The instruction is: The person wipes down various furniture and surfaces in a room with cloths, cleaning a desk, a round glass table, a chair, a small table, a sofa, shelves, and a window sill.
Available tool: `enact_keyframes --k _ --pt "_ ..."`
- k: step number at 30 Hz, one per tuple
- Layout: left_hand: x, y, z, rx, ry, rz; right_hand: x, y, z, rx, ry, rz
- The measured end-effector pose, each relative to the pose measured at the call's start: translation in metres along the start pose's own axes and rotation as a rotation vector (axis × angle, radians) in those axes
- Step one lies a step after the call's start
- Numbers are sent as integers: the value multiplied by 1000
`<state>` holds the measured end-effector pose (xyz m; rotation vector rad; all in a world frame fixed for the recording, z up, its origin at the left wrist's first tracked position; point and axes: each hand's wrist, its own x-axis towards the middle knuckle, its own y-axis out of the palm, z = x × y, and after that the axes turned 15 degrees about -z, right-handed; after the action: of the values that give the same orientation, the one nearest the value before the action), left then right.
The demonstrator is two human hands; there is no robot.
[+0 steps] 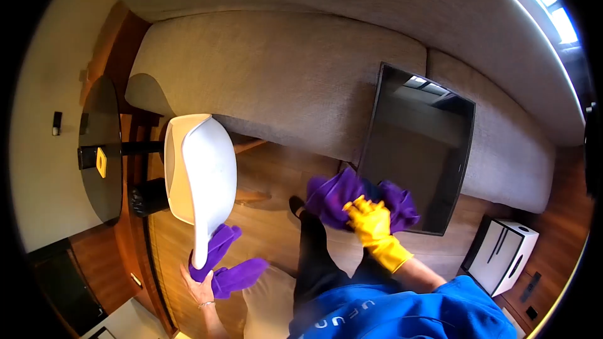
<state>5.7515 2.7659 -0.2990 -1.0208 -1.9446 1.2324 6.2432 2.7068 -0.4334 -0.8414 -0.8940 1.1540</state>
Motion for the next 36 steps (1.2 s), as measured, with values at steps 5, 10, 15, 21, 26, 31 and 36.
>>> enact_keyframes --k 5,10,15,21,26,31,36 --pt "41 32 68 -376 -90 322 -50 58 121 507 422 395" --pt "22 18 40 -409 -222 792 87 -8 156 1033 999 139" --pt "1 16 -8 -606 -113 291 261 -29 168 1142 804 -66" --pt "7 35 -36 -683 -421 405 334 -8 277 1086 392 374" --pt "-16 14 24 -779 -350 219 292 -47 304 913 360 664" --pt "-25 -45 121 -521 -387 237 275 -38 318 433 -63 1081" --pt "-24 -150 151 355 -669 111 353 -57 293 723 85 1077"
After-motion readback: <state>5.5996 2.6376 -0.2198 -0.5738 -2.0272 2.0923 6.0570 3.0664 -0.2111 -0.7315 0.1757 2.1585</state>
